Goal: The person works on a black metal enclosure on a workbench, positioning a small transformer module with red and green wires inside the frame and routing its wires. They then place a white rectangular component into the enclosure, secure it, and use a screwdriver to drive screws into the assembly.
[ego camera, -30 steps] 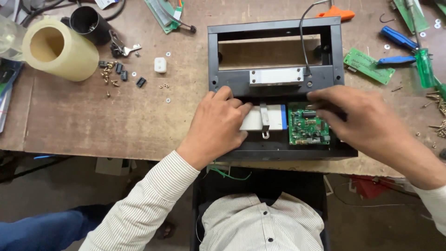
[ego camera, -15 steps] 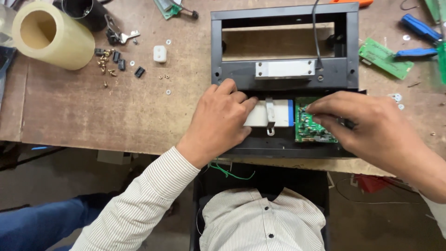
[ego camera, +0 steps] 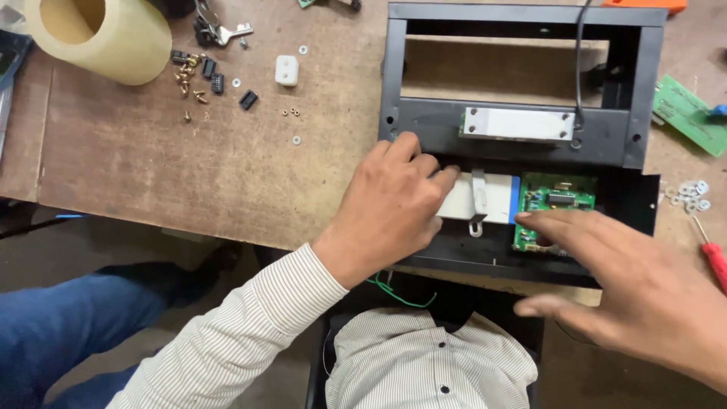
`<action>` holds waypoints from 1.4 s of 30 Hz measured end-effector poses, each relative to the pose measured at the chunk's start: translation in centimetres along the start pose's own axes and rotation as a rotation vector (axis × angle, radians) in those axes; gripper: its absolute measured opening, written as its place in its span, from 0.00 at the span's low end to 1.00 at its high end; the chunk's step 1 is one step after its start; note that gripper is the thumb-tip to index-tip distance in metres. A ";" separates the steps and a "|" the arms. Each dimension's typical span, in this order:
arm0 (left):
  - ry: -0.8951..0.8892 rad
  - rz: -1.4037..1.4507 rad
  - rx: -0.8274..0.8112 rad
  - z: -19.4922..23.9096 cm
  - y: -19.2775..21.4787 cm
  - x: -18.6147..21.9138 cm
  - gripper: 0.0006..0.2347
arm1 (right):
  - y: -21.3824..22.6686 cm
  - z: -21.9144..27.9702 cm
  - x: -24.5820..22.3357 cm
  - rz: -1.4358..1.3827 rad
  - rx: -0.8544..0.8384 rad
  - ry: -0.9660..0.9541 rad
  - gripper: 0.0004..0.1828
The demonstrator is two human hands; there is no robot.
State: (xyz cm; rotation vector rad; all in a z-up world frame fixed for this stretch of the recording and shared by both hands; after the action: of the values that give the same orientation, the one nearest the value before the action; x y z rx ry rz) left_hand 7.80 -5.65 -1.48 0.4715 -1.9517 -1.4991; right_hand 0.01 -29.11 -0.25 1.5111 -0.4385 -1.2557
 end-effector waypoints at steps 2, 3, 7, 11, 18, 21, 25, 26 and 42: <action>-0.014 0.050 0.025 0.1 0.1 0.0 0.18 | 0.0 0.0 0.4 0.022 -0.001 0.029 0.42; -0.008 0.052 0.024 0.2 0.1 -0.1 0.18 | 0.0 -0.3 0.7 0.021 -0.006 0.032 0.42; -0.005 0.081 0.035 0.2 0.1 -0.1 0.17 | 0.2 -2.0 1.2 0.086 -0.010 -0.053 0.29; -0.008 0.142 0.018 0.1 0.9 -0.2 0.20 | 0.0 -3.9 0.8 0.302 -0.118 -0.146 0.34; -0.032 0.205 0.001 0.6 1.4 -0.4 0.21 | -0.5 -4.6 2.6 0.287 -0.069 -0.009 0.29; -0.033 0.207 -0.011 0.7 1.2 -0.4 0.21 | -0.8 -4.7 3.2 0.240 -0.077 -0.015 0.30; -0.045 0.154 -0.023 0.8 1.1 -0.3 0.20 | -1.0 -4.5 3.7 0.246 -0.064 0.014 0.31; -0.041 0.142 -0.039 0.8 1.1 -0.2 0.20 | -1.1 -4.4 3.8 0.255 -0.065 0.024 0.31; 0.029 0.213 -0.071 0.0 1.6 -0.3 0.17 | -1.1 -4.3 2.0 0.267 -0.110 -0.046 0.29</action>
State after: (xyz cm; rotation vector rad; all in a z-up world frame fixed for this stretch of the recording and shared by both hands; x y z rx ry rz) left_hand 8.14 -4.98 -0.05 0.2445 -1.8558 -1.4125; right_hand 4.10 -28.20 -2.70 1.2866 -0.5723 -1.0881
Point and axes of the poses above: each hand's wrist, its own z-axis away from the middle knuckle, its own y-axis out of the back of the hand, x = y × z, the point moved 3 cm from there along -z, towards the middle knuckle, and after that the axes turned 7 degrees about -x, right-handed, at the moved point
